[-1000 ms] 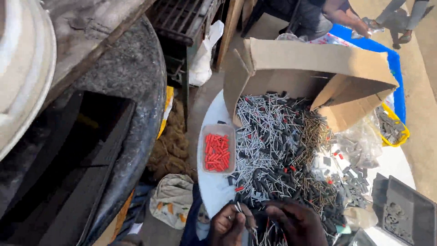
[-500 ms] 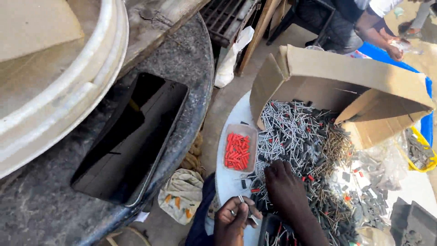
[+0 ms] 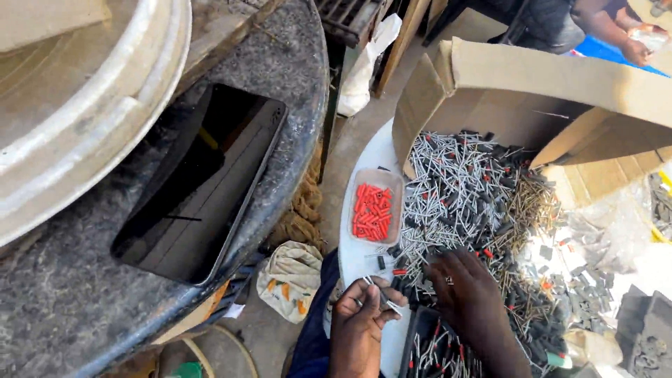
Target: Sorting cable clips from a large cardboard box into a smaller plastic tray by hand
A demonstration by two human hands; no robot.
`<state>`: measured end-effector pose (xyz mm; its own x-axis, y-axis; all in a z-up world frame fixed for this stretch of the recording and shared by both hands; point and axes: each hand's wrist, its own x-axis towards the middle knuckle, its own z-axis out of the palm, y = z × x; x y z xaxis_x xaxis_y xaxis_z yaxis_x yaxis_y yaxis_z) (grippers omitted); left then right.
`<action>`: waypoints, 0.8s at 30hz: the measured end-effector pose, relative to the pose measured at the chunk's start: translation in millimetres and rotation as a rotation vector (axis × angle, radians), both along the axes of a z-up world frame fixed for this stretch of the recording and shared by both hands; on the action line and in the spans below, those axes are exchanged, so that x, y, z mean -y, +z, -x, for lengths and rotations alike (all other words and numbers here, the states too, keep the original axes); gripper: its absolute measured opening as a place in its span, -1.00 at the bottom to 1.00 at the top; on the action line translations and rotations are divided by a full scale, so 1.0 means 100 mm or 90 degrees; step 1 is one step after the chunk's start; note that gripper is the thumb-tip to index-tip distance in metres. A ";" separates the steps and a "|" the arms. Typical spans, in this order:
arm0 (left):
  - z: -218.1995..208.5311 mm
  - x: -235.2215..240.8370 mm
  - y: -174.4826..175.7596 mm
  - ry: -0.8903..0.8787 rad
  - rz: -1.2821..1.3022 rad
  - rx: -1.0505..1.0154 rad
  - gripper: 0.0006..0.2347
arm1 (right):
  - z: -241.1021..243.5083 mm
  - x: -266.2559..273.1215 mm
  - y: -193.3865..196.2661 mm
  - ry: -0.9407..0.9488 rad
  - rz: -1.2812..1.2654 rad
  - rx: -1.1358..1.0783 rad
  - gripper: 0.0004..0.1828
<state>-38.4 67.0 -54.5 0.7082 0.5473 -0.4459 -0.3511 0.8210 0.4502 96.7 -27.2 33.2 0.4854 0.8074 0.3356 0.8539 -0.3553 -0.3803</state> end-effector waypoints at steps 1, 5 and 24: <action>0.00 0.00 0.03 0.004 -0.002 0.000 -0.80 | 0.14 0.14 0.00 0.004 -0.002 0.000 -0.84; -0.09 0.06 0.08 -0.019 -0.003 0.032 -0.76 | 0.54 0.55 -0.21 -0.088 -0.103 -0.045 -0.75; -0.20 0.48 0.21 -0.071 -0.045 0.002 -0.78 | 0.82 0.76 -0.10 -0.195 -0.133 0.012 -0.83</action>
<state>-17.9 19.3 -33.9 0.7680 0.4949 -0.4064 -0.2608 0.8213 0.5073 14.9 -103.3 22.7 0.6861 0.5393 0.4883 0.7275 -0.5116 -0.4571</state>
